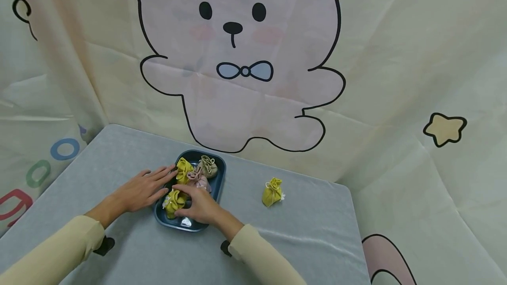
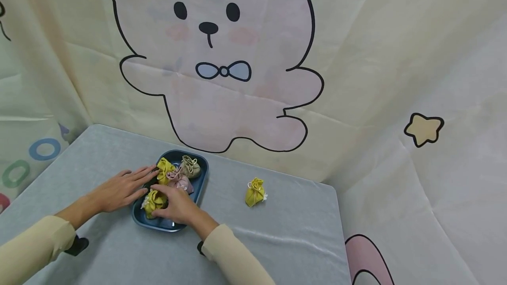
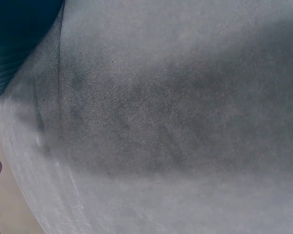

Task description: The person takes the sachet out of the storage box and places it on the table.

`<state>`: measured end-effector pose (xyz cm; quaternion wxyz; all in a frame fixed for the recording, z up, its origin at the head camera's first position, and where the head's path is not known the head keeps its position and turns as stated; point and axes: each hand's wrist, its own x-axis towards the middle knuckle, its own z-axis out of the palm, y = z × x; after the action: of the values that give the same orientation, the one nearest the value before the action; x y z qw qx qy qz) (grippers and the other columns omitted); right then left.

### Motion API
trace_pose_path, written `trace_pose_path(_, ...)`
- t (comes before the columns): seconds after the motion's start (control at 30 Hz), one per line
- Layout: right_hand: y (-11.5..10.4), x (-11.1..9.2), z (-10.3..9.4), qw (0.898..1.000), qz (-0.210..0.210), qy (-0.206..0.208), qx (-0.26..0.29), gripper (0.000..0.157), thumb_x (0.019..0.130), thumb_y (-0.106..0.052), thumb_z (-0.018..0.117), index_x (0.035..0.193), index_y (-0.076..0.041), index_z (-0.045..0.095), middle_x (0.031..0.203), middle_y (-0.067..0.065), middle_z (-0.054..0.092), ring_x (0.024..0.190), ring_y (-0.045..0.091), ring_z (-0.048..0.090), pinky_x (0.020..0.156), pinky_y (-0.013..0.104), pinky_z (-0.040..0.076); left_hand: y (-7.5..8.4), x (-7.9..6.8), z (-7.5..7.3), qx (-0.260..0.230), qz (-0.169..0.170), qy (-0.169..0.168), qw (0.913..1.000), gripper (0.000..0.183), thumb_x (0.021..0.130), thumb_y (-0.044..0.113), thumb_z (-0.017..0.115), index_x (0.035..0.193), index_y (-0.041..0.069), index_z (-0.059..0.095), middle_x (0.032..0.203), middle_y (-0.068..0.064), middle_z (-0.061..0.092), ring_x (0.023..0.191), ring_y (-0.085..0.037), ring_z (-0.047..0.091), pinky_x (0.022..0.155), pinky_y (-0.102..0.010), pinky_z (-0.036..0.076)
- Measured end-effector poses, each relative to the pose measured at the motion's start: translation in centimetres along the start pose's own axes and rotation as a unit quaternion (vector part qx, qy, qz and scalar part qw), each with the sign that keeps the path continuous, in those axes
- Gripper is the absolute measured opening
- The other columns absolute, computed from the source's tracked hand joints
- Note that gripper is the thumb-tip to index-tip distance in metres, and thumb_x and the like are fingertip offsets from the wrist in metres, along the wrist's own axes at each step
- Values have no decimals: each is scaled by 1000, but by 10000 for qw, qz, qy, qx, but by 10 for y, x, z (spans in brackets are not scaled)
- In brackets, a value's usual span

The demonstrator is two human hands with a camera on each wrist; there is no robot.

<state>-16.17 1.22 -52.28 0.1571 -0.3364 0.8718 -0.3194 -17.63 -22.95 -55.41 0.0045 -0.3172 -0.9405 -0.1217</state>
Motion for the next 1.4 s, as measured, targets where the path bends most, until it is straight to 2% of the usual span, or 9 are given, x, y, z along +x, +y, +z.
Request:
trace_pose_path(0.13, 1, 0, 2, 9997, -109, 168, 170, 55, 90, -24, 76, 141, -17, 56, 137, -7, 59, 122, -1, 53, 98, 18, 44, 0, 0, -1, 7, -12, -53, 10000, 57, 103, 36, 51, 153, 10, 41, 158, -15, 36, 140, -35, 41, 101, -63, 39)
trace_pose_path(0.37, 0, -1, 4, 9978, -217, 476, 404, 34, 96, -20, 69, 129, -13, 66, 124, -5, 68, 113, -3, 58, 95, 23, 49, -1, 0, 0, 5, 112, 205, 9997, 56, 101, 33, 56, 151, 9, 44, 155, -15, 40, 137, -36, 45, 97, -63, 41)
trace_pose_path(0.53, 1, -4, 3, 9958, -467, 741, 281, 27, 96, -17, 68, 123, -10, 70, 116, -2, 71, 105, -3, 61, 89, 18, 50, 0, 0, -2, -2, 28, 49, 10000, 56, 103, 34, 53, 152, 10, 42, 157, -14, 38, 139, -35, 42, 99, -63, 39)
trace_pose_path(0.67, 4, -7, 1, 9932, -699, 925, 84, 24, 95, -14, 68, 118, -9, 71, 111, -1, 73, 100, -3, 62, 87, 13, 47, 0, -1, -3, 1, -14, -29, 10000, 56, 103, 33, 53, 152, 10, 41, 157, -14, 37, 140, -35, 41, 100, -62, 39)
trace_pose_path(0.83, 7, -10, 0, 9916, -775, 1036, 77, 22, 96, -16, 68, 117, -9, 72, 111, -2, 73, 103, -3, 62, 92, 17, 46, 1, -1, -2, 32, 44, 117, 9999, 56, 101, 32, 56, 151, 9, 44, 155, -15, 40, 138, -36, 43, 99, -62, 40)
trace_pose_path(0.97, 9, -10, 0, 9907, -782, 1098, 185, 22, 95, -16, 69, 115, -8, 73, 110, -1, 74, 103, -4, 62, 91, 19, 49, 1, 0, -2, 51, 73, 208, 9997, 56, 101, 30, 57, 150, 9, 45, 155, -15, 41, 137, -36, 44, 98, -62, 41)
trace_pose_path(1.1, 7, -11, -2, 9903, -699, 1157, 320, 20, 94, -16, 70, 113, -8, 74, 108, -1, 74, 101, -5, 62, 88, 21, 52, 1, 0, -4, 38, 21, 120, 9999, 56, 101, 30, 56, 151, 9, 43, 156, -15, 39, 138, -36, 43, 99, -62, 40)
trace_pose_path(1.23, 3, -15, -7, 9901, -592, 1203, 404, 20, 95, -17, 70, 113, -9, 74, 108, -1, 74, 100, -5, 62, 85, 18, 52, 2, 0, -4, 8, -28, 10, 10000, 56, 102, 31, 55, 152, 9, 42, 157, -15, 38, 139, -36, 41, 100, -63, 39)
trace_pose_path(1.4, 2, -21, -18, 9891, -662, 1243, 435, 20, 96, -16, 69, 113, -9, 73, 111, -1, 73, 105, -3, 61, 87, 18, 51, 3, 0, -2, -63, -51, 12, 10000, 56, 102, 31, 55, 151, 8, 43, 156, -16, 39, 139, -38, 42, 100, -64, 39)
